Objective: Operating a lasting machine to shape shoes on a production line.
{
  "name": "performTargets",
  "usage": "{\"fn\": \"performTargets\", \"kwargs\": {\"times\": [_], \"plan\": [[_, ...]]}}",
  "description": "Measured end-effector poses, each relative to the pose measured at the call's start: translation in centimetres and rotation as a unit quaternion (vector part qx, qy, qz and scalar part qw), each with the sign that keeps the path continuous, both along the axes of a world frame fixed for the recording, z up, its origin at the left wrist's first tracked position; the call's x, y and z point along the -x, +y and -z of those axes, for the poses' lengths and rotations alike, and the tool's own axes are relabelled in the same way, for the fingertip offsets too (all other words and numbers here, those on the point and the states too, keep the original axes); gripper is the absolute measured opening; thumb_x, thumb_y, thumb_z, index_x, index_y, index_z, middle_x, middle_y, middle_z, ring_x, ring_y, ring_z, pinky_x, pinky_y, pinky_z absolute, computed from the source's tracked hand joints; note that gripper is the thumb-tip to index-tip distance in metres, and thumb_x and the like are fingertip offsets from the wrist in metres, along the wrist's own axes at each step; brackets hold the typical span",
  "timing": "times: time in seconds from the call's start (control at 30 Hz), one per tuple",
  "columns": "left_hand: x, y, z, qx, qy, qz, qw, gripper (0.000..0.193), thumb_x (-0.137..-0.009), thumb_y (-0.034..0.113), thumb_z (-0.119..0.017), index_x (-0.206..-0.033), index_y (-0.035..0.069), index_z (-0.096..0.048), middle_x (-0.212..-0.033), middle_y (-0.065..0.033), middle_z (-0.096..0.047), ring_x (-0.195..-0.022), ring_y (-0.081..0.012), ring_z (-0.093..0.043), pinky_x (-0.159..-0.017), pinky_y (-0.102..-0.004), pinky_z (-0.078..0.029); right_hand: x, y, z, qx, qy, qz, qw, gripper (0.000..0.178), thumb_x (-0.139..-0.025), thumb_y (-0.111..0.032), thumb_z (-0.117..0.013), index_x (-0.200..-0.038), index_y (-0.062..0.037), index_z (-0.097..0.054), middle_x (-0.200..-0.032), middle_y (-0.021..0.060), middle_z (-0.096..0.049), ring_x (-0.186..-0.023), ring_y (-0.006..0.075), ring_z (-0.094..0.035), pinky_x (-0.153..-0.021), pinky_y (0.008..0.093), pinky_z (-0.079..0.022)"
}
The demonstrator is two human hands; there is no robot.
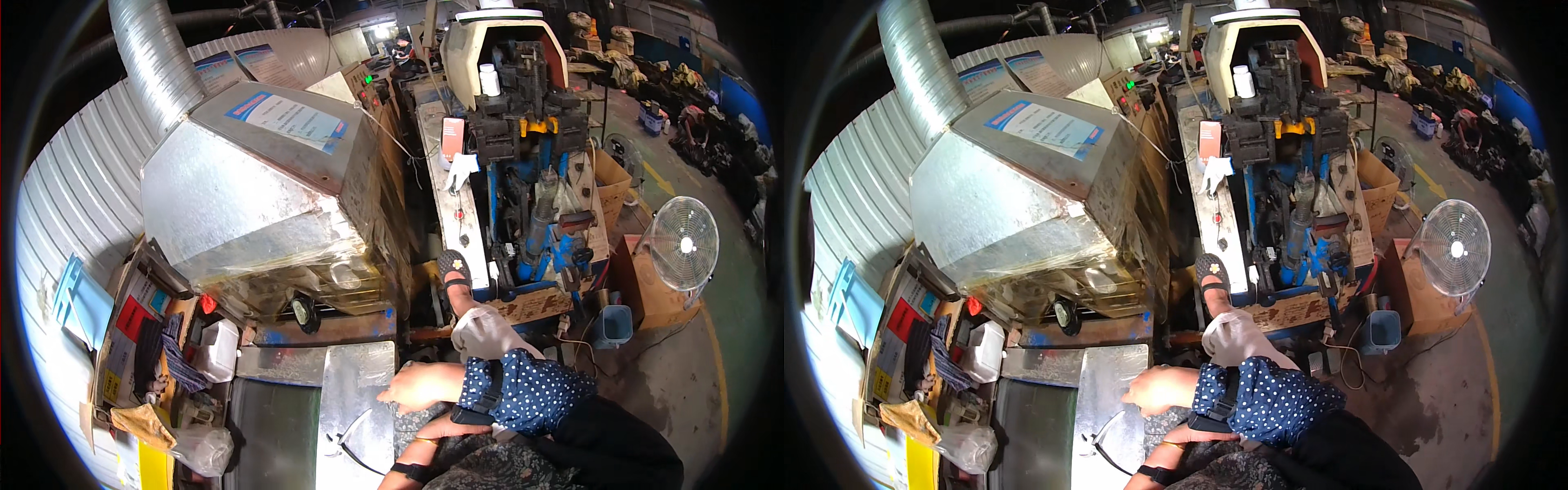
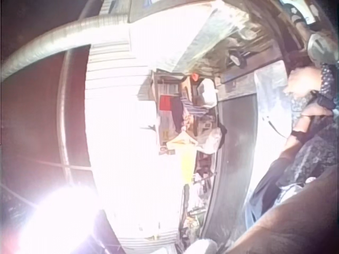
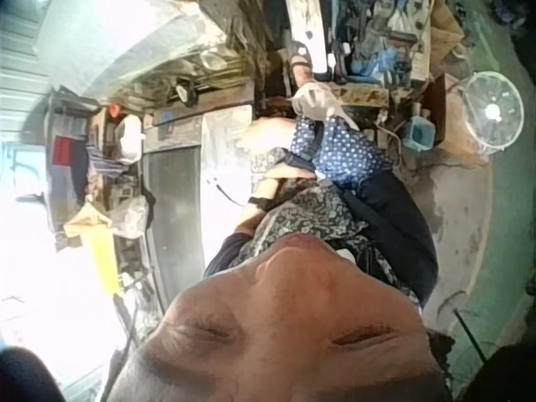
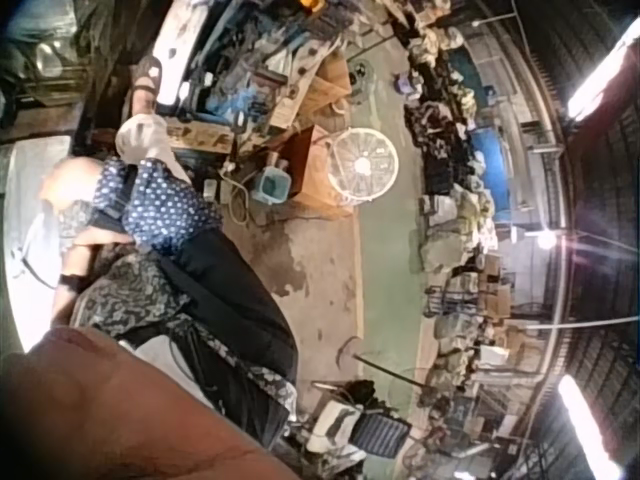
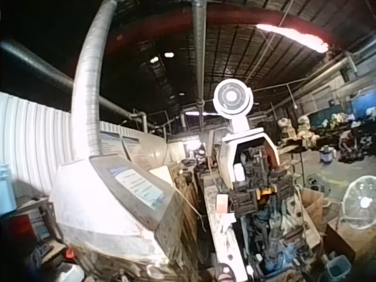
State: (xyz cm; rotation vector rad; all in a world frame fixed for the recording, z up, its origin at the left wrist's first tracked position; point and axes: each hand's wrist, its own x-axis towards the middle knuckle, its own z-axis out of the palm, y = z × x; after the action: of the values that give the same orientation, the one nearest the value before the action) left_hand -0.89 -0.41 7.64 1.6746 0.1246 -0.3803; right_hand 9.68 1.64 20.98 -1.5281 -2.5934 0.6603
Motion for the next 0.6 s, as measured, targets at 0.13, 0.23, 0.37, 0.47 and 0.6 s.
{"fn": "performTargets", "kwargs": {"times": [0.13, 0.23, 0.37, 0.47, 0.6], "plan": [[0.4, 0.2, 2.4, -0.008, -0.026, -0.008, 1.000, 0.059, -0.081, 0.026, -0.080, -0.131, 0.004, -0.057, -0.133, -0.0065, -0.058, -0.123, -0.0162, -0.050, -0.108, -0.0316, -0.038, 0.3, 0.8, 0.4, 0.022, -0.065, 0.019, 0.997, 0.050, -0.083, -0.025, -0.067, -0.128, -0.0088, -0.056, -0.094, 0.0176, -0.069, -0.089, 0.0375, -0.067, -0.074, 0.0477, -0.054], [0.1, 0.2, 1.0, -0.028, -0.018, -0.006, 0.999, 0.062, -0.081, 0.027, -0.081, -0.132, 0.004, -0.056, -0.133, -0.0067, -0.058, -0.123, -0.0165, -0.050, -0.109, -0.0320, -0.037, 0.2, 0.7, 0.3, 0.015, -0.033, 0.017, 0.999, 0.050, -0.083, -0.025, -0.067, -0.128, -0.0082, -0.056, -0.094, 0.0176, -0.069, -0.090, 0.0377, -0.067, -0.074, 0.0478, -0.054], [0.3, 0.2, 1.3, -0.016, 0.003, -0.002, 1.000, 0.059, -0.081, 0.027, -0.080, -0.131, 0.005, -0.058, -0.133, -0.0066, -0.058, -0.123, -0.0159, -0.051, -0.108, -0.0315, -0.037, 0.4, 0.2, 0.3, 0.010, -0.009, 0.012, 1.000, 0.047, -0.082, -0.025, -0.067, -0.124, -0.0072, -0.057, -0.093, 0.0176, -0.069, -0.090, 0.0373, -0.067, -0.074, 0.0482, -0.054], [0.3, 0.1, 1.0, -0.028, -0.013, -0.003, 1.000, 0.056, -0.082, 0.027, -0.080, -0.129, 0.005, -0.059, -0.132, -0.0065, -0.059, -0.122, -0.0154, -0.051, -0.108, -0.0304, -0.038, 0.3, 0.1, -0.1, -0.012, -0.011, 0.015, 1.000, 0.031, -0.081, -0.021, -0.067, -0.106, -0.0041, -0.064, -0.088, 0.0157, -0.069, -0.086, 0.0341, -0.068, -0.069, 0.0466, -0.056], [0.2, 0.5, 1.1, -0.043, -0.006, 0.022, 0.999, 0.055, -0.082, 0.026, -0.080, -0.129, 0.005, -0.060, -0.130, -0.0067, -0.060, -0.120, -0.0153, -0.052, -0.106, -0.0297, -0.039, 0.4, 0.1, -0.7, 0.000, -0.015, 0.015, 1.000, 0.040, -0.082, -0.024, -0.067, -0.117, -0.0066, -0.060, -0.091, 0.0166, -0.069, -0.088, 0.0357, -0.068, -0.072, 0.0474, -0.055]]}}
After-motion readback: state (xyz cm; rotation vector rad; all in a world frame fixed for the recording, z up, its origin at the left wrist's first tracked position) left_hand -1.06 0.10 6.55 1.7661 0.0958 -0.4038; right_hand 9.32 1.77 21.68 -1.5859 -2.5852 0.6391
